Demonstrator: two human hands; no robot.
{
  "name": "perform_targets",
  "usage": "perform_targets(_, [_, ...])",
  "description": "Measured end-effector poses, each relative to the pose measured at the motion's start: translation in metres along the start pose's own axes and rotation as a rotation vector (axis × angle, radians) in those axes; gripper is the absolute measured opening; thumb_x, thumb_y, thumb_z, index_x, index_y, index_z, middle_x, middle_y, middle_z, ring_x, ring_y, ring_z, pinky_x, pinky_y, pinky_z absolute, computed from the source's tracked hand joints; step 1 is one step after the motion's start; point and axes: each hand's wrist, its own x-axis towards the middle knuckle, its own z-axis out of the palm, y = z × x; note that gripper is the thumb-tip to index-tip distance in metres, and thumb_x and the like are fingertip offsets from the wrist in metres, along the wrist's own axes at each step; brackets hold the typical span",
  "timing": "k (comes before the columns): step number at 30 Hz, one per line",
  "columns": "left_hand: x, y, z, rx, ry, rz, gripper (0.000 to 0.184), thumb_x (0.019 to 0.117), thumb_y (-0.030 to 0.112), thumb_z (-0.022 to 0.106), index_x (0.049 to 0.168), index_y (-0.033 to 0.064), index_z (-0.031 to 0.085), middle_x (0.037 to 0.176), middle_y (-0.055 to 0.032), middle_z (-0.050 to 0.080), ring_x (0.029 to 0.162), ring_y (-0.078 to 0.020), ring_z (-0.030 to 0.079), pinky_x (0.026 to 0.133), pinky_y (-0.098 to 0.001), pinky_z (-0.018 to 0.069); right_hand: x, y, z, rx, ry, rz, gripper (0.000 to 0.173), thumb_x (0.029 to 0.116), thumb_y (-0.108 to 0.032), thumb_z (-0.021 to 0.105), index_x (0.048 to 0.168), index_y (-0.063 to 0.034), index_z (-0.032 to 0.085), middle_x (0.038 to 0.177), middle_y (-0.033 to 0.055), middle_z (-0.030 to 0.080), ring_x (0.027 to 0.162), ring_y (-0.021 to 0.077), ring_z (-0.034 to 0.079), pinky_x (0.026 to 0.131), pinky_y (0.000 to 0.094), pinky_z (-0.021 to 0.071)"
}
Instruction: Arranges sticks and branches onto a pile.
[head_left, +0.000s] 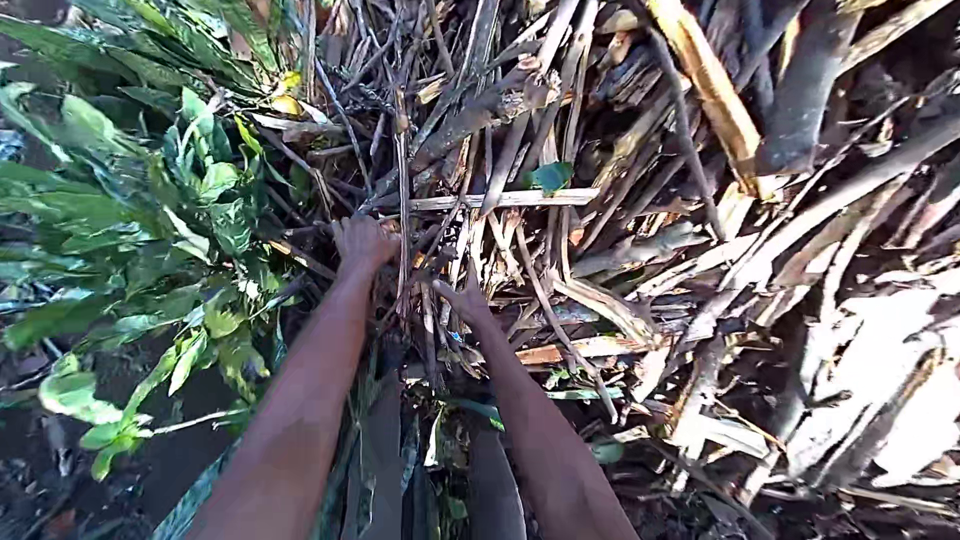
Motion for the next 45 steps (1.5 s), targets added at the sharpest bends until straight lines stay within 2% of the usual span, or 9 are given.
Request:
perform_targets(3, [0.051,-0.011,0.017,-0.054,-0.257,-0.015,0.074,0.0926,0.062,0.064,0.12,-0.0065,0.064,0.121,-0.0318,0.065,0.116,-0.0486,0.062,0.095,-0.0722,0.0454,0.042,0.009,0.006,-0.034,-0.006,-0.027,0.122,0.0806,-0.047,0.086,0.165,-0.009,0.006,0.159,0.0246,0.038,0.143,0.0368,0.046,0.115,0.057,0.0408])
perform_targets(6, [0.072,-0.028,0.047,-0.512,-0.422,-0.067,0.07,0.0992,0.054,0.061,0.132,-0.0085,0.056,0.111,-0.0215,0.073,0.103,-0.0339,0.071,0.096,-0.0545,0.0541,0.075,0.024,0.015,-0.046,-0.023,-0.061,0.123,0.0799,-0.053,0.085,0.166,-0.0123,0.006,0.162,0.0237,0.034,0.144,0.0391,0.044,0.115,0.0606,0.0403])
perform_targets(8, [0.073,-0.04,0.058,-0.676,-0.455,-0.155,0.075,0.0996,0.059,0.056,0.142,-0.0021,0.051,0.117,-0.0214,0.071,0.108,-0.0345,0.069,0.099,-0.0532,0.0522,0.093,0.028,0.022,-0.018,-0.023,-0.061,0.125,0.0803,-0.054,0.084,0.166,-0.0127,0.003,0.162,0.025,0.034,0.144,0.0408,0.044,0.114,0.0626,0.0408])
perform_targets(12, [0.074,-0.068,0.092,-0.531,-0.335,-0.197,0.087,0.0917,0.075,0.054,0.132,-0.0017,0.06,0.124,-0.0322,0.063,0.109,-0.0476,0.064,0.093,-0.0659,0.0502,0.103,0.022,0.036,0.167,-0.217,-0.041,0.102,0.0889,-0.041,0.081,0.165,-0.0165,0.016,0.147,0.0187,0.055,0.128,0.0303,0.06,0.107,0.0519,0.0495])
perform_targets(14, [0.074,-0.068,0.092,-0.608,-0.449,-0.151,0.088,0.0924,0.073,0.054,0.146,0.0042,0.051,0.143,-0.0276,0.054,0.131,-0.0447,0.053,0.106,-0.0648,0.0431,0.107,0.024,0.04,0.269,-0.253,-0.047,0.104,0.0889,-0.031,0.082,0.165,-0.0167,0.013,0.15,0.018,0.053,0.131,0.0288,0.058,0.109,0.0491,0.0488])
perform_targets(17, [0.062,-0.057,0.1,-0.89,-0.584,-0.084,0.078,0.101,0.058,0.053,0.16,0.0149,0.028,0.154,-0.0163,0.047,0.138,-0.0302,0.05,0.111,-0.0509,0.0459,0.1,0.017,0.042,0.349,-0.275,-0.046,0.103,0.0888,-0.022,0.082,0.165,-0.013,0.013,0.15,0.0195,0.051,0.132,0.026,0.057,0.112,0.0449,0.0477])
perform_targets(23, [-0.02,0.002,0.113,-1.219,-0.344,0.022,0.044,0.1107,0.025,0.041,0.149,0.0033,0.038,0.13,-0.0166,0.059,0.112,-0.0209,0.062,0.094,-0.0399,0.054,0.039,0.015,0.044,0.321,-0.154,-0.102,0.085,0.0942,-0.024,0.074,0.159,0.0007,0.025,0.146,0.0225,0.054,0.131,0.0231,0.058,0.112,0.0396,0.0482])
perform_targets(31, [-0.135,0.065,0.051,-1.069,-0.159,0.026,0.042,0.1073,0.016,0.046,0.146,0.0008,0.042,0.138,-0.0221,0.056,0.124,-0.0281,0.058,0.103,-0.0455,0.0496,-0.062,-0.019,0.023,0.585,0.218,-0.185,0.05,0.0998,-0.017,0.065,0.142,0.0065,0.049,0.125,0.0162,0.066,0.112,0.0128,0.066,0.1,0.0288,0.0546])
perform_targets(45, [-0.375,0.094,-0.157,-1.13,0.09,0.118,0.04,0.1027,0.007,0.047,0.142,0.0006,0.048,0.131,-0.0172,0.058,0.116,-0.0211,0.061,0.097,-0.0399,0.0529,-0.294,-0.215,-0.058,0.661,0.275,-0.297,0.043,0.0988,-0.013,0.063,0.135,0.0082,0.055,0.115,0.0153,0.07,0.104,0.0122,0.068,0.096,0.0299,0.0568])
